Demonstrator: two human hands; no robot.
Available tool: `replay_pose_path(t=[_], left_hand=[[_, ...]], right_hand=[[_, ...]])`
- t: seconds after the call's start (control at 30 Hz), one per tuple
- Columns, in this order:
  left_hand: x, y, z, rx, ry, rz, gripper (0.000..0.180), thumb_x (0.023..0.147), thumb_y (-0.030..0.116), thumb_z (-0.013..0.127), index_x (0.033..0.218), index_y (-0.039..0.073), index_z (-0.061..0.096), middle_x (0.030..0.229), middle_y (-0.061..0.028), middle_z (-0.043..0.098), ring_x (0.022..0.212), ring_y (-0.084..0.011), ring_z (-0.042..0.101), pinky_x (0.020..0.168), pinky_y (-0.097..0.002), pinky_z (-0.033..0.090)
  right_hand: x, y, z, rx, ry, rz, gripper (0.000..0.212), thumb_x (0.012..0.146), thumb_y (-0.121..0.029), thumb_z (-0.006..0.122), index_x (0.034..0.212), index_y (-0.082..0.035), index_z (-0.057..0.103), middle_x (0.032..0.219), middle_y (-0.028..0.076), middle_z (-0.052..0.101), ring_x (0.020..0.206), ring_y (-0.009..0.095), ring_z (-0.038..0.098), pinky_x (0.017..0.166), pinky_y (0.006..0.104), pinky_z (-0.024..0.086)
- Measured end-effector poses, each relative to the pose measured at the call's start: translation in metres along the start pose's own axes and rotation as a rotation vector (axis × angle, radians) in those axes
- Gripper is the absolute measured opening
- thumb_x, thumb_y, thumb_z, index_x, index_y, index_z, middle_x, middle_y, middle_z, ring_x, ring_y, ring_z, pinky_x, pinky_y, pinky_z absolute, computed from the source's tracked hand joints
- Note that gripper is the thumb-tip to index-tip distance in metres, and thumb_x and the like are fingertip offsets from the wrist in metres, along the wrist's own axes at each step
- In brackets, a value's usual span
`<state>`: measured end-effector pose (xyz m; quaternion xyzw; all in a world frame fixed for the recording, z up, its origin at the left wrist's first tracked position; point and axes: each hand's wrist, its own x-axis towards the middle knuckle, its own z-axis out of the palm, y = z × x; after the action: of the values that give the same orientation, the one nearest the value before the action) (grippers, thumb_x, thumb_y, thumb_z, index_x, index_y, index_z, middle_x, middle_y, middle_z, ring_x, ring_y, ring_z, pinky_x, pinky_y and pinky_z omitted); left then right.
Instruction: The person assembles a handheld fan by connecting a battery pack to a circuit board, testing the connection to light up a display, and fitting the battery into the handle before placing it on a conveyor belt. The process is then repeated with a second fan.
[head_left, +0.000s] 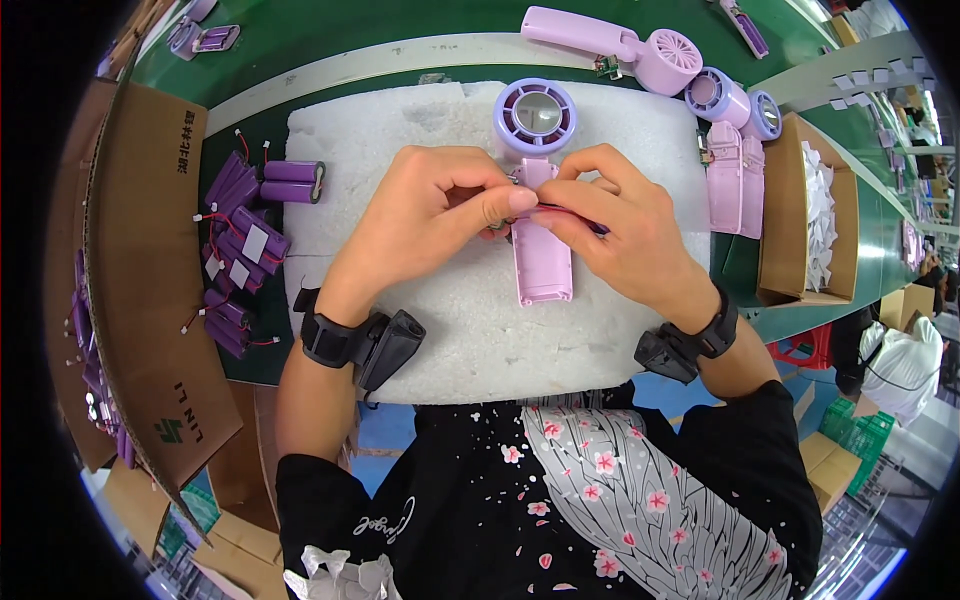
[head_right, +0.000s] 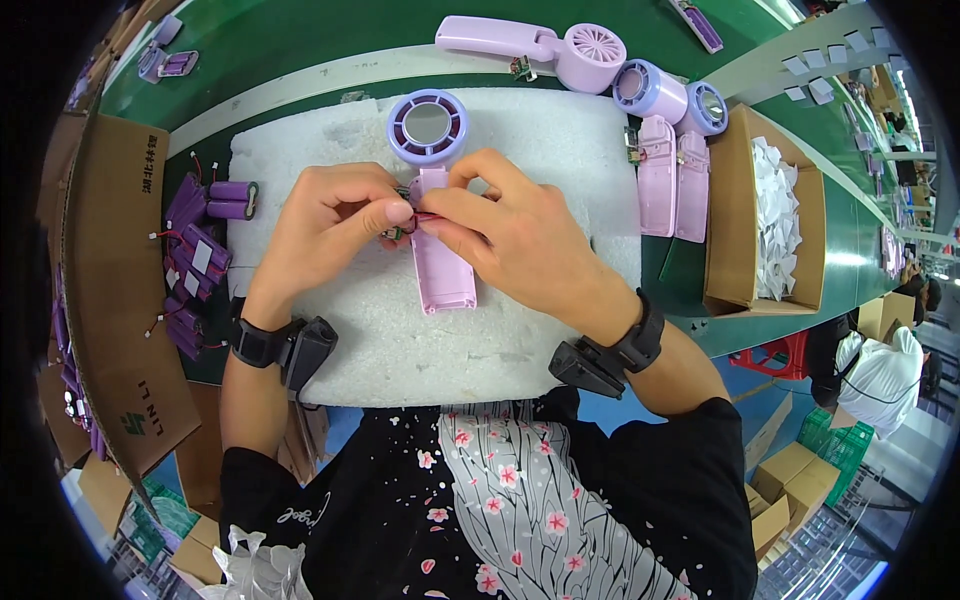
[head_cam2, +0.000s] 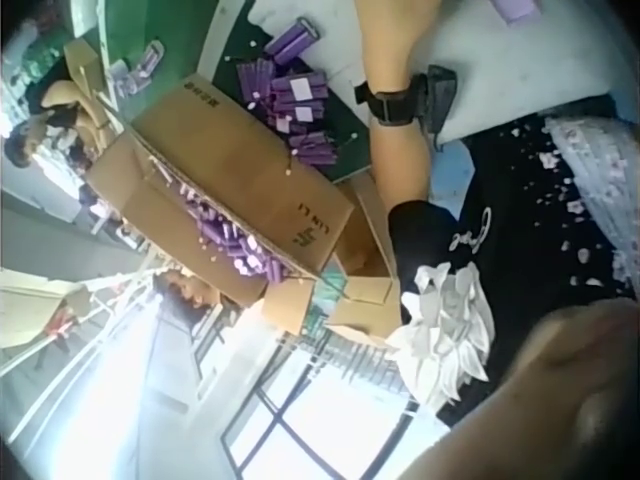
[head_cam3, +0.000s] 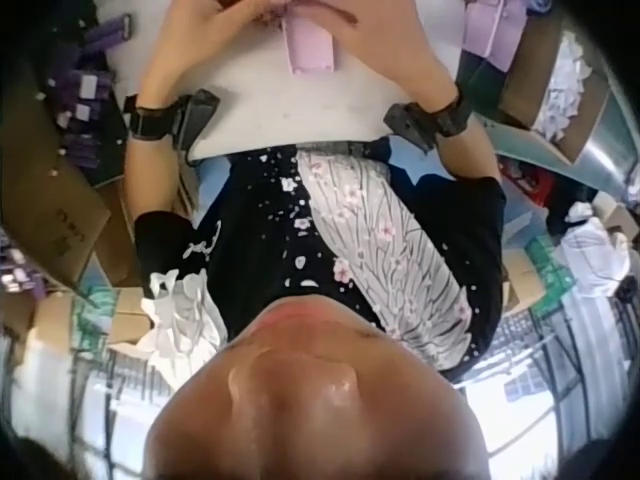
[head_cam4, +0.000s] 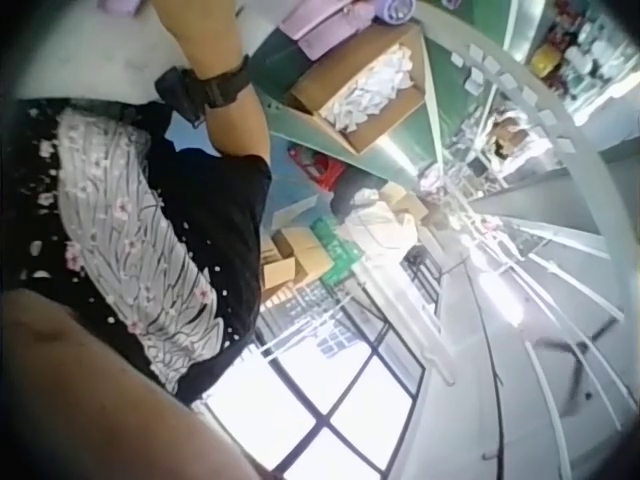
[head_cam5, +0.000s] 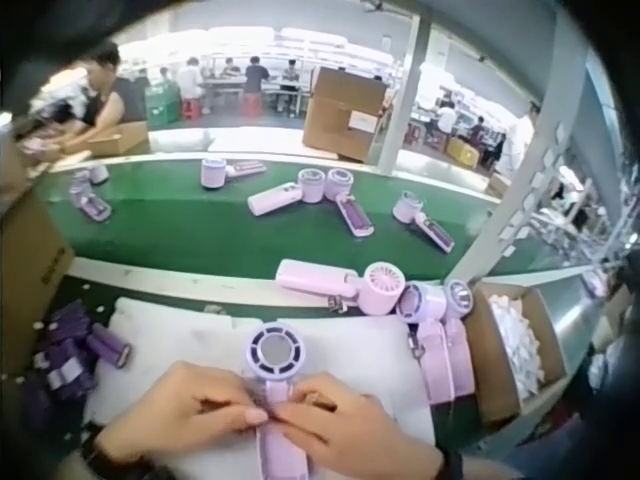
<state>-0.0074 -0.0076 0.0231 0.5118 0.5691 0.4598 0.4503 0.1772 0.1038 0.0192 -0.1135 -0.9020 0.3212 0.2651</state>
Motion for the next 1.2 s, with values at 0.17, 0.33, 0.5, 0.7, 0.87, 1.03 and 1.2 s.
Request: replay_pose_path(t=[0.17,0.33,0.5,0.7,0.87,1.03,1.2], left_hand=[[0.001,-0.002,0.001,0.032,0.011,-0.025,0.019,0.091,0.011,0.066,0.083,-0.007,0.065,0.080,-0.0076,0.063,0.069,-0.0124,0.059,0.061,-0.0249,0.049],[-0.001,-0.006,-0.003,-0.105,-0.036,-0.076,0.008,0.085,0.002,0.069,0.088,-0.005,0.066,0.086,-0.0062,0.064,0.076,-0.0121,0.061,0.067,-0.0249,0.051],[-0.002,0.002,-0.012,-0.205,-0.111,-0.160,0.021,0.077,-0.011,0.070,0.096,-0.003,0.066,0.097,-0.0049,0.064,0.084,-0.0117,0.062,0.075,-0.0245,0.052],[0.002,-0.003,-0.008,-0.169,-0.096,-0.157,0.026,0.075,-0.014,0.069,0.098,-0.003,0.066,0.101,-0.0060,0.064,0.086,-0.0113,0.062,0.078,-0.0244,0.053],[0.001,-0.003,-0.009,-0.165,-0.083,-0.130,0.026,0.074,-0.015,0.069,0.097,-0.003,0.066,0.102,-0.0071,0.064,0.087,-0.0118,0.062,0.078,-0.0244,0.053],[-0.001,-0.008,-0.008,-0.247,-0.083,-0.047,0.022,0.077,-0.012,0.066,0.095,0.000,0.068,0.086,-0.0023,0.064,0.078,-0.0081,0.060,0.073,-0.0218,0.050],[-0.001,-0.010,-0.010,-0.151,-0.085,0.039,0.025,0.073,-0.015,0.069,0.094,-0.001,0.068,0.103,-0.0088,0.063,0.088,-0.0138,0.062,0.077,-0.0246,0.053]], right_hand=[[-0.003,-0.002,-0.004,-0.160,-0.046,-0.018,0.014,0.079,-0.008,0.074,0.093,-0.005,0.072,0.089,0.006,0.058,0.054,0.015,0.057,0.048,0.0281,0.043],[0.000,-0.004,-0.003,-0.014,-0.065,0.092,0.010,0.081,-0.008,0.073,0.090,-0.005,0.073,0.087,0.007,0.058,0.057,0.014,0.055,0.050,0.0264,0.042],[0.000,-0.001,-0.006,0.164,-0.112,0.165,0.009,0.082,-0.008,0.072,0.089,-0.003,0.072,0.088,0.007,0.054,0.063,0.014,0.052,0.056,0.0261,0.041],[-0.004,0.002,-0.008,0.193,-0.172,0.188,0.011,0.081,-0.009,0.072,0.089,-0.002,0.072,0.088,0.007,0.049,0.067,0.014,0.049,0.059,0.0267,0.040],[-0.003,0.001,-0.007,0.172,-0.177,0.197,0.011,0.081,-0.010,0.072,0.088,-0.001,0.071,0.087,0.006,0.047,0.069,0.014,0.048,0.059,0.0269,0.039],[-0.003,0.002,-0.006,0.203,-0.172,0.239,0.010,0.081,-0.010,0.072,0.086,-0.001,0.071,0.087,0.006,0.047,0.070,0.013,0.048,0.060,0.0266,0.039],[-0.001,0.003,-0.005,0.207,-0.151,0.259,0.011,0.079,-0.013,0.069,0.084,-0.004,0.074,0.084,0.007,0.052,0.073,0.019,0.054,0.063,0.0315,0.044]])
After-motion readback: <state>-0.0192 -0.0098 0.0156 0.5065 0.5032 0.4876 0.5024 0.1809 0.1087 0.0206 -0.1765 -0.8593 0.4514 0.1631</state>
